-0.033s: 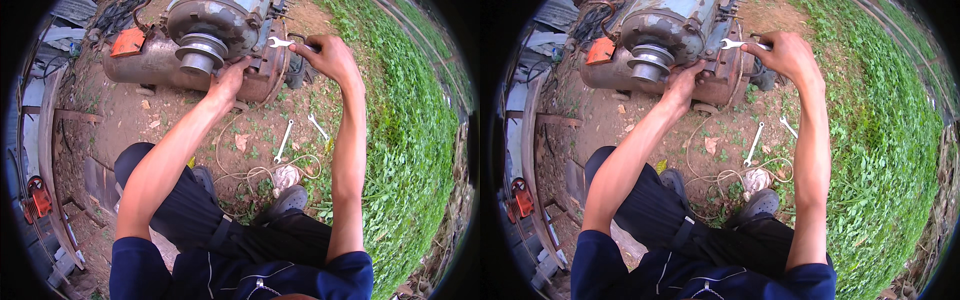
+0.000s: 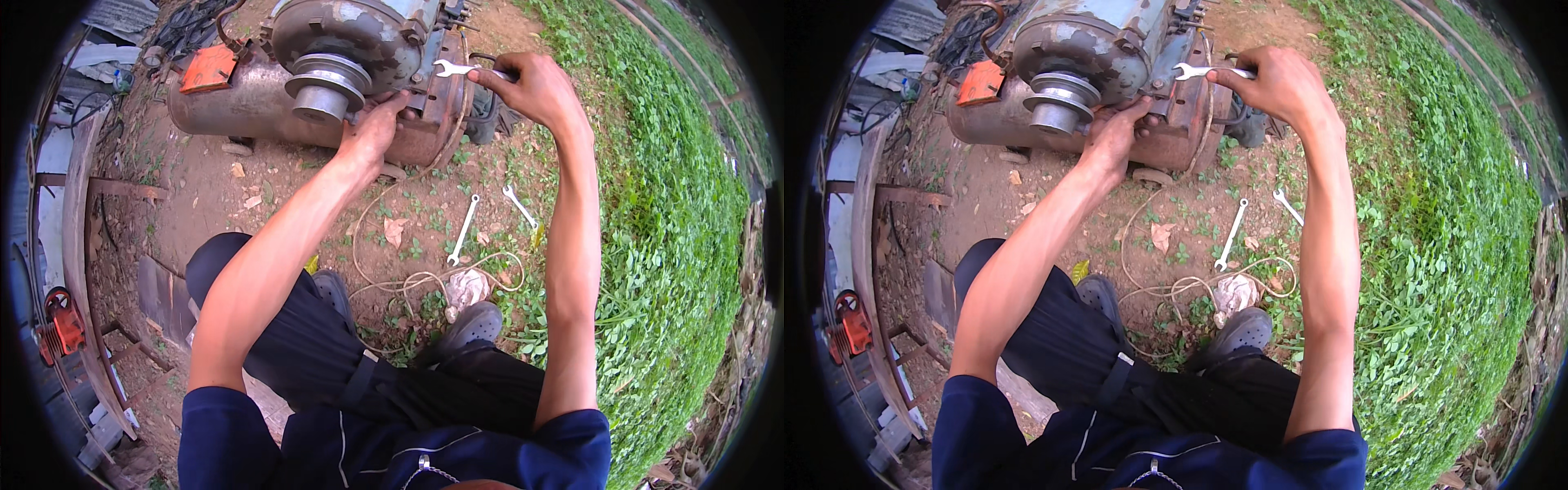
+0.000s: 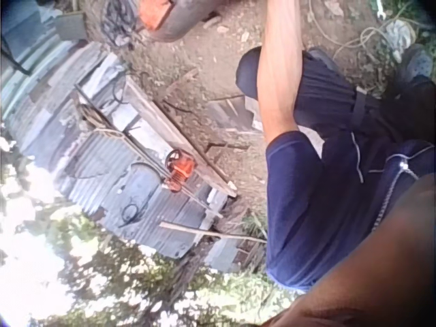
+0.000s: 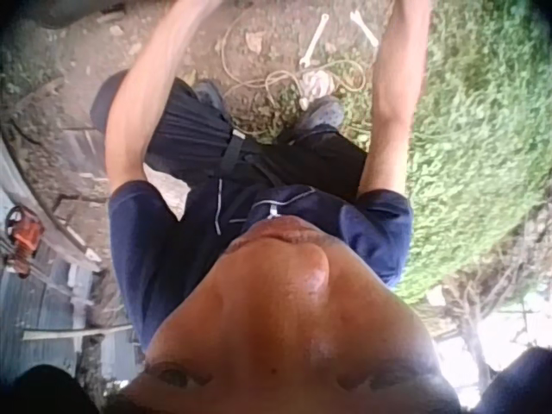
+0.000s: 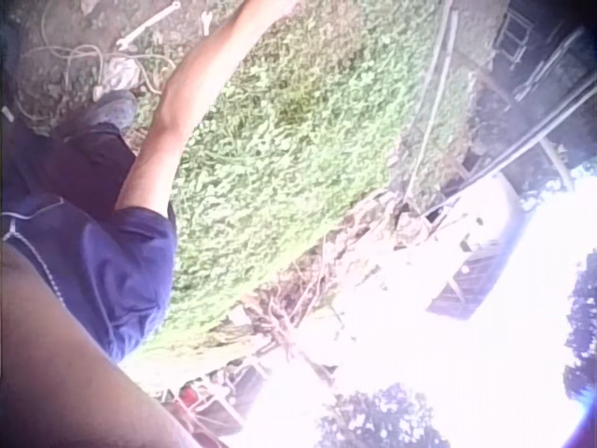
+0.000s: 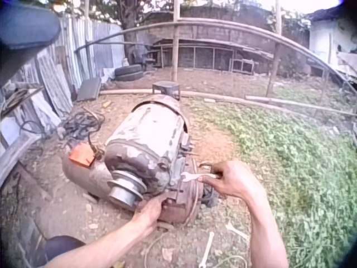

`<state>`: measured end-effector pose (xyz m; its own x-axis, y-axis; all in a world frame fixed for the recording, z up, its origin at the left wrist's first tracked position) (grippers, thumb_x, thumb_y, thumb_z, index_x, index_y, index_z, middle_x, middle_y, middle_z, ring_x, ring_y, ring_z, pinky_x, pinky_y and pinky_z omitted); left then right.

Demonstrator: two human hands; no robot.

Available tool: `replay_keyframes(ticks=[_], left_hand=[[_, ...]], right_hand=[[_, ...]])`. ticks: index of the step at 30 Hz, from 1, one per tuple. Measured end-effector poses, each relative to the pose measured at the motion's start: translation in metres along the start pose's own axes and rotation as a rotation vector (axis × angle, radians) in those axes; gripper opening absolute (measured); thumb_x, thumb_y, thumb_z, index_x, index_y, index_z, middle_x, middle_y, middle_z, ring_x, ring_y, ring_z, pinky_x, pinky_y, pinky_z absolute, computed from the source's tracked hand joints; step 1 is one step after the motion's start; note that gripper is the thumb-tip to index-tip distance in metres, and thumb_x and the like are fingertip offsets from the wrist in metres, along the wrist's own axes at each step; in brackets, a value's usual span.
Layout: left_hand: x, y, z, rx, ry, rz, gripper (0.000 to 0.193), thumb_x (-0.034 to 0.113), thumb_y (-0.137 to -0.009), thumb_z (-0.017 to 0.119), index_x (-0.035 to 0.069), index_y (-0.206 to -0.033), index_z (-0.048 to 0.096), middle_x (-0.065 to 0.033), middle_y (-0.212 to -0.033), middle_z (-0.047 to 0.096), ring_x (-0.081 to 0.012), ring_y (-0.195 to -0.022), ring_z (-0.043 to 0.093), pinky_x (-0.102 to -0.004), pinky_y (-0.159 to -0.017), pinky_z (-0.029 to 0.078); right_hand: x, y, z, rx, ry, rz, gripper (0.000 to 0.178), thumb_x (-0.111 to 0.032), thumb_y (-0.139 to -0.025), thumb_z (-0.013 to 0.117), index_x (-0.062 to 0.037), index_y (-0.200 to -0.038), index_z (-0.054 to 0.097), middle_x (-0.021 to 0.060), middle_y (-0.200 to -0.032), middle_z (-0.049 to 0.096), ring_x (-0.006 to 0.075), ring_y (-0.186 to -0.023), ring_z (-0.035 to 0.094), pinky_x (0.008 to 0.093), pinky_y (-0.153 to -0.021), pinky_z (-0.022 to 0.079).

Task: The person uses a wrench to tighten or loosen bolts on a compressor motor assembly mounted on a large horizontal tank.

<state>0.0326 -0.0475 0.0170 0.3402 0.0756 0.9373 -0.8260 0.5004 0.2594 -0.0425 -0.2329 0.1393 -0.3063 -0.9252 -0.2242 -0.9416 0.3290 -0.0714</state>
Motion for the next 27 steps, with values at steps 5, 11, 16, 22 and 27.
replay_keyframes(ticks=[5, 11, 16, 22, 27], left_hand=[[0.003, 0.0, -0.003, -0.028, 0.012, 0.022, 0.007, 0.014, -0.09, 0.064, 0.008, -0.094, 0.065, 0.0006, -0.087, 0.065, -0.0093, -0.073, 0.06, -0.0256, -0.065, 0.043], [0.0, -0.003, -0.005, -0.038, -0.017, -0.035, 0.007, 0.015, -0.089, 0.066, 0.01, -0.095, 0.064, 0.0013, -0.089, 0.065, -0.0093, -0.074, 0.059, -0.025, -0.065, 0.042], [-0.001, -0.003, -0.003, -0.072, 0.006, -0.059, 0.009, 0.016, -0.09, 0.066, 0.011, -0.097, 0.064, 0.0021, -0.092, 0.065, -0.0092, -0.077, 0.059, -0.0261, -0.067, 0.042], [-0.008, -0.006, -0.003, -0.078, -0.006, -0.106, 0.011, 0.018, -0.09, 0.065, 0.011, -0.099, 0.064, 0.0023, -0.093, 0.065, -0.0095, -0.082, 0.058, -0.0266, -0.07, 0.042], [0.0, -0.003, -0.004, -0.083, -0.042, -0.089, 0.015, 0.021, -0.091, 0.064, 0.01, -0.102, 0.065, 0.002, -0.095, 0.065, -0.0091, -0.087, 0.057, -0.0263, -0.07, 0.041]], right_hand=[[-0.02, -0.022, 0.016, -0.069, 0.013, -0.182, 0.062, -0.063, -0.079, 0.063, -0.0023, -0.087, 0.072, 0.0197, -0.07, 0.065, 0.0377, -0.07, 0.065, 0.0446, -0.065, 0.051], [-0.022, -0.029, 0.021, -0.103, 0.007, -0.218, 0.059, -0.061, -0.079, 0.064, -0.0029, -0.082, 0.072, 0.0204, -0.065, 0.063, 0.0388, -0.066, 0.064, 0.0458, -0.063, 0.051], [-0.017, -0.022, 0.035, -0.083, -0.044, -0.19, 0.057, -0.061, -0.081, 0.062, -0.0058, -0.08, 0.072, 0.0197, -0.064, 0.063, 0.0383, -0.066, 0.064, 0.0459, -0.063, 0.051], [-0.021, -0.006, 0.033, 0.054, 0.083, -0.133, 0.051, -0.06, -0.085, 0.055, -0.0116, -0.091, 0.071, 0.0162, -0.075, 0.068, 0.0362, -0.079, 0.067, 0.0466, -0.071, 0.053], [-0.026, -0.003, 0.035, 0.089, 0.143, -0.088, 0.053, -0.061, -0.087, 0.051, -0.0106, -0.092, 0.07, 0.0171, -0.078, 0.069, 0.037, -0.081, 0.067, 0.0477, -0.072, 0.053]])
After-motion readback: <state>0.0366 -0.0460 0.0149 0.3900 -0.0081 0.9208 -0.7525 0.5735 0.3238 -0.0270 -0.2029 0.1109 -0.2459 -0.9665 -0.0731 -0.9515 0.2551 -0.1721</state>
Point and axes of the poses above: each hand's wrist, its own y-axis away from the middle knuckle, its own z-axis out of the palm, x = y × z, the point moved 8 cm from there along -y, towards the middle knuckle
